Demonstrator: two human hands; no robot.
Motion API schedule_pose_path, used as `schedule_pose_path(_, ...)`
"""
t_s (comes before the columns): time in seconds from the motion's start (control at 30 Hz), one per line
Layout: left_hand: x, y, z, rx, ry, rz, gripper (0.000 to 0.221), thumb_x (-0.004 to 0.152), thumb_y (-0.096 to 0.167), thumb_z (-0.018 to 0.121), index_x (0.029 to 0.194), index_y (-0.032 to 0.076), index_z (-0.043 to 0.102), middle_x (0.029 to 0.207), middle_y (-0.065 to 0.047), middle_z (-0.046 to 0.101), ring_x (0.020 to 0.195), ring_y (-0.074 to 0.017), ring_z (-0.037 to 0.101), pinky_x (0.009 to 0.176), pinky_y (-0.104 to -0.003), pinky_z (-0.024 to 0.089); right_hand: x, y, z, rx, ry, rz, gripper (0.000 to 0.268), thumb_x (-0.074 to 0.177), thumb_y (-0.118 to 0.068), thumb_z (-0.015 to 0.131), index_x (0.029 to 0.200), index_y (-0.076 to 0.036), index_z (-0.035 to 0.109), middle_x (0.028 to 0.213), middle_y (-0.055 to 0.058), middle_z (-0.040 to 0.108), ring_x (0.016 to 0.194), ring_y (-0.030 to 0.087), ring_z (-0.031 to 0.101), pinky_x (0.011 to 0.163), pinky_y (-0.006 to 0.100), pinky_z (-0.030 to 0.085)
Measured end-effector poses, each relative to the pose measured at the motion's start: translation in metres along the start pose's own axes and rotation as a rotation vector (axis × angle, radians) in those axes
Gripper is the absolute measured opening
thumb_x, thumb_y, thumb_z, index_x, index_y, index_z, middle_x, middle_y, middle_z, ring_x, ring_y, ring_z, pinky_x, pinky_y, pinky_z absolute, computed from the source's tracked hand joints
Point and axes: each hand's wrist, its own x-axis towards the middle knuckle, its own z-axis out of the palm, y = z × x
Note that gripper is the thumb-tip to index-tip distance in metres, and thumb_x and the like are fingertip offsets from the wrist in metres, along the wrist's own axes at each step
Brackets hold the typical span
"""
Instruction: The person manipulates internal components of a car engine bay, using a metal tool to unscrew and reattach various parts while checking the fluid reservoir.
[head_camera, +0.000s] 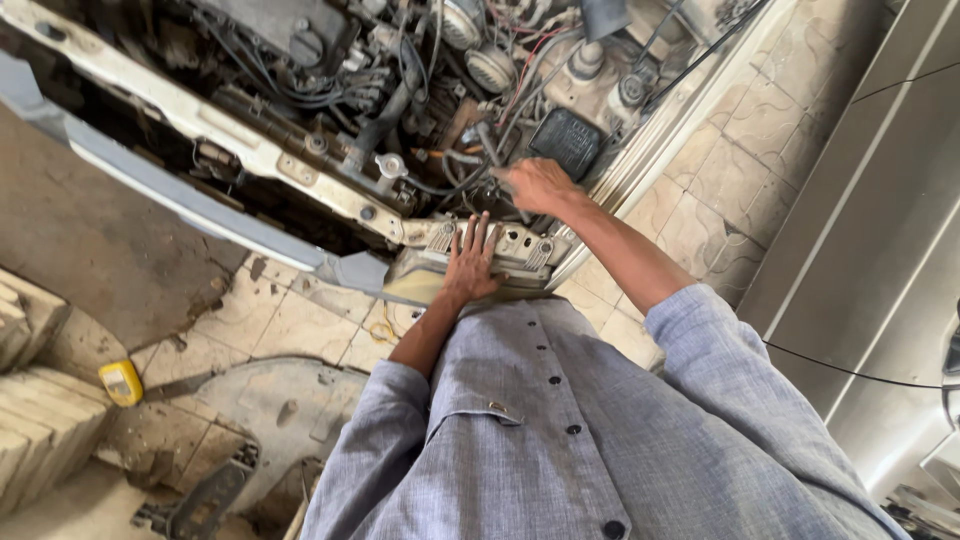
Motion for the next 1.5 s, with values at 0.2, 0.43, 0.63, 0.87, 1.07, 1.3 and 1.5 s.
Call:
schedule_pose_path(0.2,0.002,0.002,-0.003,0.030,-0.034,-0.014,0.114,0.078,0.056,0.078,0.163,0.013,0.015,0.171,-0.018,0.004,0.158,-0.0401,0.005,0.124,-0.062,0.013,-0.009,0.011,0.004,-0.490,0.272,-0.181,0.030,0.070,-0.016,0.075,0.098,-0.023,0.070,0.135,0.012,0.061,0.124,0.027,0.056,0.091,0.039,0.057)
schedule_pose_path(0.43,0.003,0.006,-0.013,0.049,-0.100,-0.041,0.114,0.079,0.056,0.077,0.165,0.015,0.014,0.171,-0.017,0.002,0.158,-0.0391,0.003,0.125,-0.061,0.011,-0.001,0.003,0.014,0.074,-0.011,0.096,0.038,0.077,-0.008,0.069,0.113,-0.020,0.067,0.108,0.010,0.062,0.094,0.022,0.055,0.076,0.036,0.057)
schedule_pose_path(0.63,0.004,0.008,-0.016,0.073,-0.147,-0.056,0.115,0.079,0.056,0.076,0.165,0.016,0.011,0.172,-0.018,-0.001,0.158,-0.0388,0.000,0.125,-0.060,0.008,0.006,0.008,0.040,0.180,-0.025,0.063,0.056,0.085,0.005,0.062,0.136,-0.018,0.062,0.078,0.010,0.062,0.062,0.018,0.053,0.058,0.033,0.056)
schedule_pose_path(0.87,0.004,0.007,-0.016,0.086,-0.164,-0.050,0.116,0.079,0.057,0.076,0.165,0.014,0.010,0.172,-0.019,-0.004,0.159,-0.0385,-0.003,0.125,-0.060,0.008,0.009,0.021,0.050,-0.082,0.236,-0.059,0.046,0.069,-0.007,0.076,0.113,-0.018,0.068,0.111,0.010,0.063,0.091,0.022,0.059,0.065,0.033,0.062)
schedule_pose_path(1.07,0.004,0.006,-0.016,0.086,-0.167,-0.041,0.116,0.079,0.057,0.076,0.164,0.013,0.010,0.171,-0.018,-0.003,0.158,-0.0388,-0.003,0.125,-0.061,0.008,0.017,0.004,0.056,-0.112,0.154,0.012,0.034,0.078,-0.011,0.065,0.112,-0.014,0.060,0.098,0.011,0.064,0.082,0.020,0.059,0.065,0.033,0.058)
schedule_pose_path(1.3,0.003,0.003,-0.010,0.065,-0.127,-0.027,0.116,0.078,0.056,0.078,0.164,0.012,0.013,0.172,-0.019,-0.001,0.158,-0.0401,0.000,0.124,-0.061,0.010,0.016,0.003,0.041,0.255,-0.011,0.209,0.065,0.085,0.013,0.053,0.146,-0.008,0.055,0.082,0.017,0.065,0.052,0.021,0.057,0.045,0.033,0.055)
schedule_pose_path(1.5,0.006,0.005,-0.012,0.062,-0.155,-0.042,0.120,0.076,0.057,0.079,0.164,0.013,0.011,0.171,-0.019,-0.002,0.157,-0.0392,-0.001,0.124,-0.060,0.009,0.031,0.046,0.087,-0.163,0.321,-0.061,0.038,0.072,-0.002,0.071,0.107,-0.018,0.066,0.124,0.014,0.057,0.095,0.025,0.063,0.082,0.041,0.061)
